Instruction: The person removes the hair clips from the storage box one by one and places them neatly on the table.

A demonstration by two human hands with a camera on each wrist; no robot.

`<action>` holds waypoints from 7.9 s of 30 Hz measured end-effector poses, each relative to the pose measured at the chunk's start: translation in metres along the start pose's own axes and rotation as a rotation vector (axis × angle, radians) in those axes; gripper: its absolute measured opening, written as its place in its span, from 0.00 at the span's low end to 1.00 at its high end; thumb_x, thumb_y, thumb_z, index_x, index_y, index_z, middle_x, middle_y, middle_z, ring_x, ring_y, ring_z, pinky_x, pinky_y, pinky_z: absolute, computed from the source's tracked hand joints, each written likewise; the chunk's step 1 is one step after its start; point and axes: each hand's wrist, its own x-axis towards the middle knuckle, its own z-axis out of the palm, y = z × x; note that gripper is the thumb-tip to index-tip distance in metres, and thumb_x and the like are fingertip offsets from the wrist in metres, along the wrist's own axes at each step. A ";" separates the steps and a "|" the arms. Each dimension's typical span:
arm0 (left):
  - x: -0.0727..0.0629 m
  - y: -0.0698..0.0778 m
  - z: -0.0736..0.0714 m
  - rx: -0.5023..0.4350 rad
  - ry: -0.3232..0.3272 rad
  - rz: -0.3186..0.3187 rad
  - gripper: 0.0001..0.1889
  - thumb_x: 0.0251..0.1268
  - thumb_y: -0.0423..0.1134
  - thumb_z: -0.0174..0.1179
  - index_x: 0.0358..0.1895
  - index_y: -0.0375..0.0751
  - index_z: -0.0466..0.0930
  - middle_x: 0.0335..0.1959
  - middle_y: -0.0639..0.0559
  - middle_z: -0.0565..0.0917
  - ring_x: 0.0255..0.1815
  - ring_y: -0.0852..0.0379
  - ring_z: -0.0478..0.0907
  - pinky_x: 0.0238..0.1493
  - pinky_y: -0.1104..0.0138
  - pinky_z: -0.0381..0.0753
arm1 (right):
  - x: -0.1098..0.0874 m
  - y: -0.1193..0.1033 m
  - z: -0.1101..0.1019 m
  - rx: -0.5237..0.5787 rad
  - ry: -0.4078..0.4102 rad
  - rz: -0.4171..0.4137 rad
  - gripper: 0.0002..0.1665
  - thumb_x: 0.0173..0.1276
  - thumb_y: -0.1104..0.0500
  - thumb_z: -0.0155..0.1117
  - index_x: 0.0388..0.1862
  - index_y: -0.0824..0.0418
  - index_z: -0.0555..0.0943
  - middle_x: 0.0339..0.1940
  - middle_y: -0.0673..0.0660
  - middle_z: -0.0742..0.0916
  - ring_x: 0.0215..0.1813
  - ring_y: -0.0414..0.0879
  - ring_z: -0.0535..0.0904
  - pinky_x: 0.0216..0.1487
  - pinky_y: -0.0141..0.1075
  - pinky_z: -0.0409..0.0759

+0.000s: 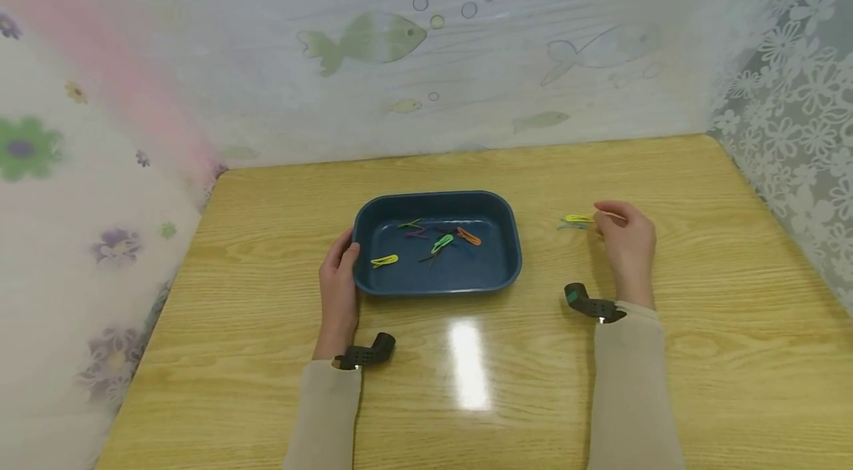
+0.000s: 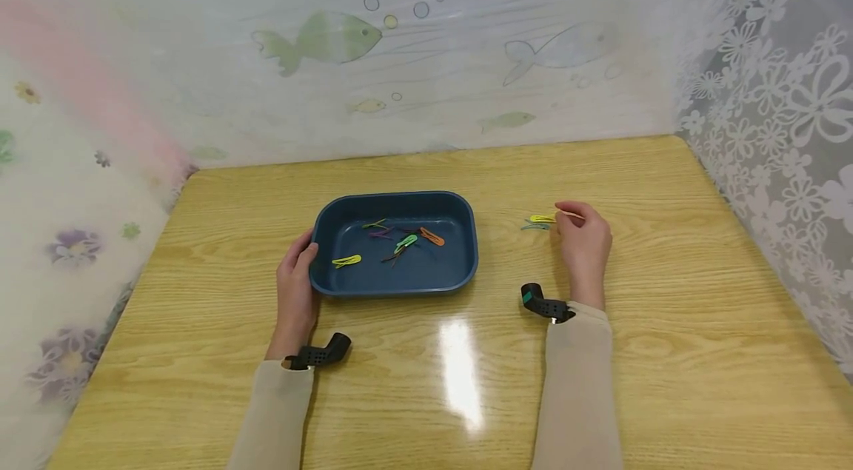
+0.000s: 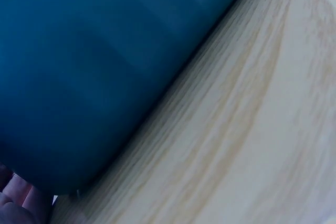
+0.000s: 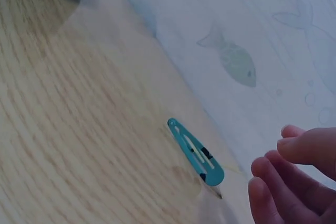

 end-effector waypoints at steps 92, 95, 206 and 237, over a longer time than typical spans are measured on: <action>0.000 0.000 0.000 0.045 0.010 -0.008 0.17 0.65 0.46 0.49 0.56 0.50 0.72 0.55 0.58 0.73 0.58 0.64 0.65 0.60 0.67 0.60 | -0.088 -0.076 0.126 -0.507 -0.681 -0.639 0.17 0.62 0.59 0.58 0.51 0.56 0.77 0.45 0.51 0.78 0.42 0.43 0.75 0.42 0.39 0.73; 0.000 0.001 -0.001 0.047 0.007 -0.023 0.17 0.66 0.45 0.48 0.56 0.50 0.72 0.55 0.58 0.72 0.58 0.64 0.64 0.60 0.67 0.60 | -0.089 -0.077 0.128 -0.547 -0.685 -0.637 0.18 0.62 0.60 0.59 0.52 0.56 0.76 0.47 0.53 0.76 0.42 0.43 0.75 0.40 0.39 0.73; -0.001 0.002 0.005 -0.002 0.022 -0.025 0.18 0.65 0.46 0.50 0.57 0.49 0.71 0.55 0.57 0.72 0.58 0.63 0.64 0.59 0.68 0.61 | -0.063 -0.083 0.099 -0.380 -0.634 -0.642 0.09 0.62 0.60 0.59 0.39 0.57 0.83 0.39 0.51 0.83 0.35 0.41 0.76 0.35 0.35 0.75; -0.001 0.004 0.002 0.016 0.017 -0.014 0.19 0.65 0.47 0.49 0.57 0.49 0.71 0.56 0.57 0.72 0.58 0.63 0.64 0.60 0.67 0.61 | -0.038 -0.075 0.071 -0.138 -0.487 -0.376 0.13 0.62 0.56 0.59 0.45 0.57 0.80 0.35 0.53 0.85 0.35 0.47 0.81 0.42 0.39 0.77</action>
